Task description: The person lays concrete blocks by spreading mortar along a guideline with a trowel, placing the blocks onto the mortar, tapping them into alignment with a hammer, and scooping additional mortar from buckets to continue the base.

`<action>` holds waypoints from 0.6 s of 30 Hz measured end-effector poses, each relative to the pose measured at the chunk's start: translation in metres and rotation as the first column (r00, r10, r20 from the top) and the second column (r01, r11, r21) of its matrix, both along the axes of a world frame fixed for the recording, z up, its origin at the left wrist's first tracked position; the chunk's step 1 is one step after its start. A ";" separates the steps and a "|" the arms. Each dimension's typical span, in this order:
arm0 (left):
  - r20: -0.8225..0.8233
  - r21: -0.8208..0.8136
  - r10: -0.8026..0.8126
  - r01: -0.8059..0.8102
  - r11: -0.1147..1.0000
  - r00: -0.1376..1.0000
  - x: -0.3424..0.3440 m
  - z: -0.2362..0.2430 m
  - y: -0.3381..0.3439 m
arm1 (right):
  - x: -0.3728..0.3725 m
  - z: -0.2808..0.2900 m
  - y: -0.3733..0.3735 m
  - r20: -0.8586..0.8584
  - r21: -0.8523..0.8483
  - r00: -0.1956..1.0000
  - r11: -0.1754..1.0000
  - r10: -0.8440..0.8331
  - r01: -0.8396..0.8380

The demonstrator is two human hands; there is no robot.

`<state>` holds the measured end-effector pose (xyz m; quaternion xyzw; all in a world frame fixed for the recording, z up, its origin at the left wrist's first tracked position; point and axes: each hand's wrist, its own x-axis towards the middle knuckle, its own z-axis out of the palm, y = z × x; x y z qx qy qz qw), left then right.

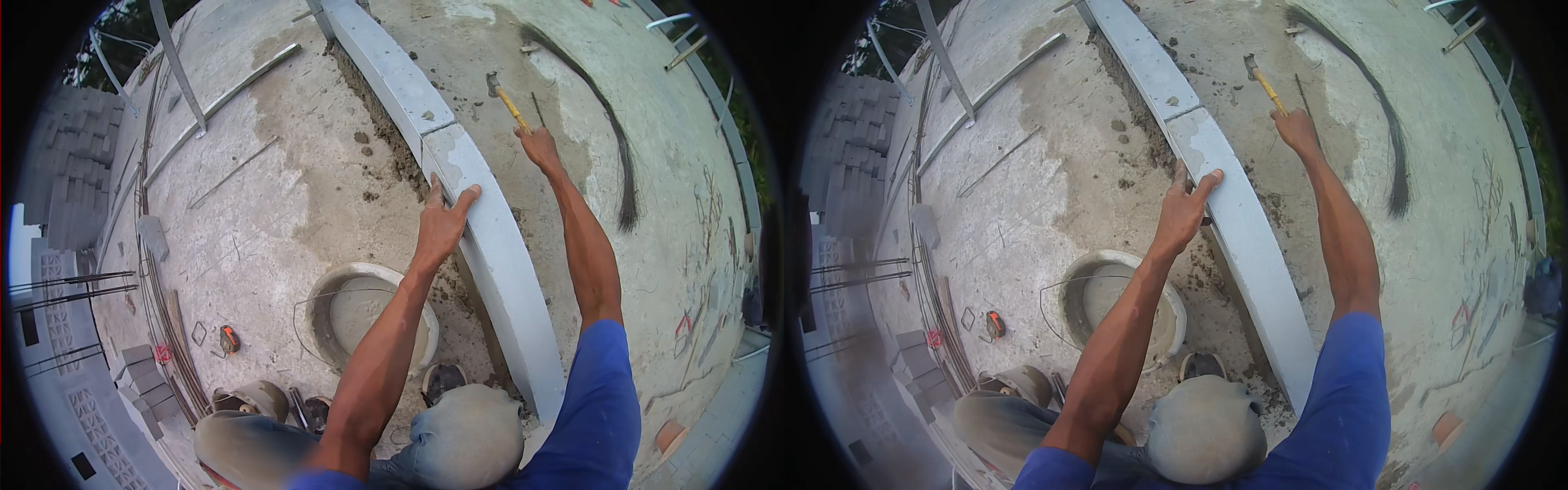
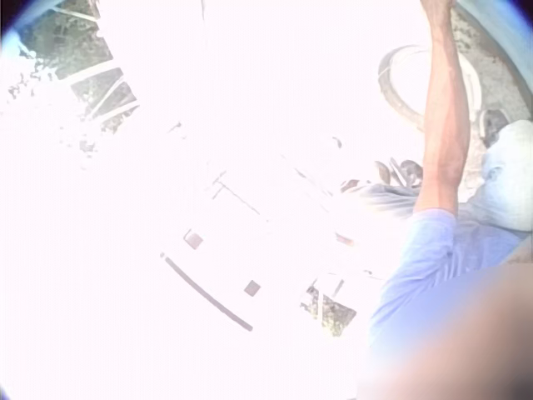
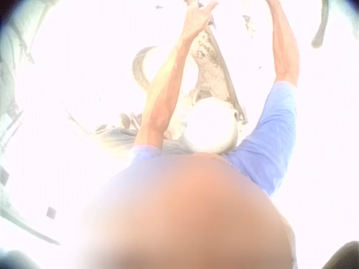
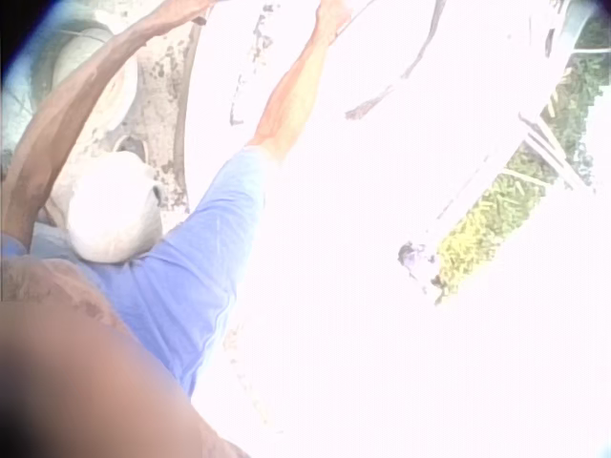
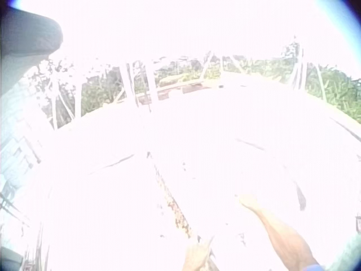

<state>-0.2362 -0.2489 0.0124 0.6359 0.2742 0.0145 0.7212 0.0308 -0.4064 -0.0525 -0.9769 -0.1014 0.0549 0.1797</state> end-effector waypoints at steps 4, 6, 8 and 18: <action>-0.029 0.070 0.020 -0.018 0.997 0.999 -0.006 -0.001 0.010 | -0.096 0.075 -0.023 -0.123 0.544 0.989 0.839 0.083 -0.003; -0.020 0.061 0.000 0.001 0.998 1.000 -0.001 0.003 0.005 | -0.136 0.118 -0.038 -0.061 0.557 0.991 0.828 0.116 -0.063; -0.016 0.044 -0.006 0.007 0.999 1.000 -0.001 -0.001 0.004 | -0.168 0.133 -0.046 -0.002 0.567 0.989 0.815 0.146 -0.119; 0.026 0.080 0.037 -0.039 0.996 0.999 0.002 -0.008 0.007 | -0.218 0.174 -0.025 -0.148 0.195 0.942 0.943 0.300 -0.269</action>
